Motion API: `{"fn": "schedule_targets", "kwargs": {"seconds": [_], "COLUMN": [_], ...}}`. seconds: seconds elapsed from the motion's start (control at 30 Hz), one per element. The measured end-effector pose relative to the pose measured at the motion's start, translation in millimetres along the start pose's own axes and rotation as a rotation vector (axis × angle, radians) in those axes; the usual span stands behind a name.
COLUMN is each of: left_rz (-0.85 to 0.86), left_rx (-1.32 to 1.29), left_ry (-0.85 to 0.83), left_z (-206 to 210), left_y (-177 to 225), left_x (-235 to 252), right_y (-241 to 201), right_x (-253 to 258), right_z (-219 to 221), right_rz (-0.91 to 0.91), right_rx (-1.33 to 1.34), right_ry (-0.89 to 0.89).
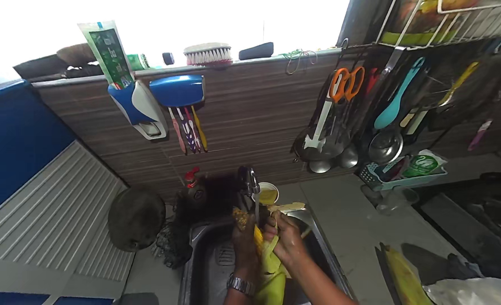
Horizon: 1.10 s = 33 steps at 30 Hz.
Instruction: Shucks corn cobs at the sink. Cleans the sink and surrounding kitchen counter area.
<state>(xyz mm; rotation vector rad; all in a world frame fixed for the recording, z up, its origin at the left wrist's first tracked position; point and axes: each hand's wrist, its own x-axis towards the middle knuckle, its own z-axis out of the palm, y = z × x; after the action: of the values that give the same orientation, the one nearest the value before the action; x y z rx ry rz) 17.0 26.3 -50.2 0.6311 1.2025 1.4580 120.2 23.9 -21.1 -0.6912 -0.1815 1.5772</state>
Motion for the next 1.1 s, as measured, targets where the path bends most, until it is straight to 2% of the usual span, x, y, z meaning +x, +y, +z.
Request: {"fn": "schedule_targets", "kwargs": {"seconds": [0.07, 0.2, 0.4, 0.53, 0.6, 0.73, 0.83, 0.9, 0.97, 1.1], "left_rz": [-0.029, -0.099, -0.107, -0.088, -0.02, 0.129, 0.165, 0.164, 0.144, 0.151], "left_rx": [0.028, -0.093, -0.083, 0.005, 0.091, 0.261, 0.247, 0.249, 0.255, 0.19], "left_ry": [0.028, 0.226, 0.287, 0.262, 0.194, 0.05, 0.043, 0.015, -0.031, -0.218], "left_z": [-7, -31, -35, -26, -20, 0, 19, 26, 27, 0], "left_y": [-2, 5, 1, -6, -7, 4, 3, 2, 5, 2], "left_x": [16, 50, 63, 63, 57, 27, 7, -3, -10, -6], "right_y": [-7, -24, -34, -39, -47, -59, -35, -11, 2, 9], "right_x": [-11, -37, -63, -67, -62, -48, -23, -4, 9, 8], "right_z": [-9, -38, -71, -95, -108, -96, -81, -88, -92, -94], "right_rz": [0.07, 0.11, 0.143, 0.116, 0.046, -0.076, -0.13, -0.076, 0.019, 0.125], "right_rx": [-0.118, -0.422, -0.484, -0.541, -0.783, -1.54, -1.831, -1.877, -1.812, -1.642], "right_ry": [-0.043, -0.138, -0.171, -0.144, -0.152, -0.163, -0.161, -0.15, -0.142, -0.215]}}
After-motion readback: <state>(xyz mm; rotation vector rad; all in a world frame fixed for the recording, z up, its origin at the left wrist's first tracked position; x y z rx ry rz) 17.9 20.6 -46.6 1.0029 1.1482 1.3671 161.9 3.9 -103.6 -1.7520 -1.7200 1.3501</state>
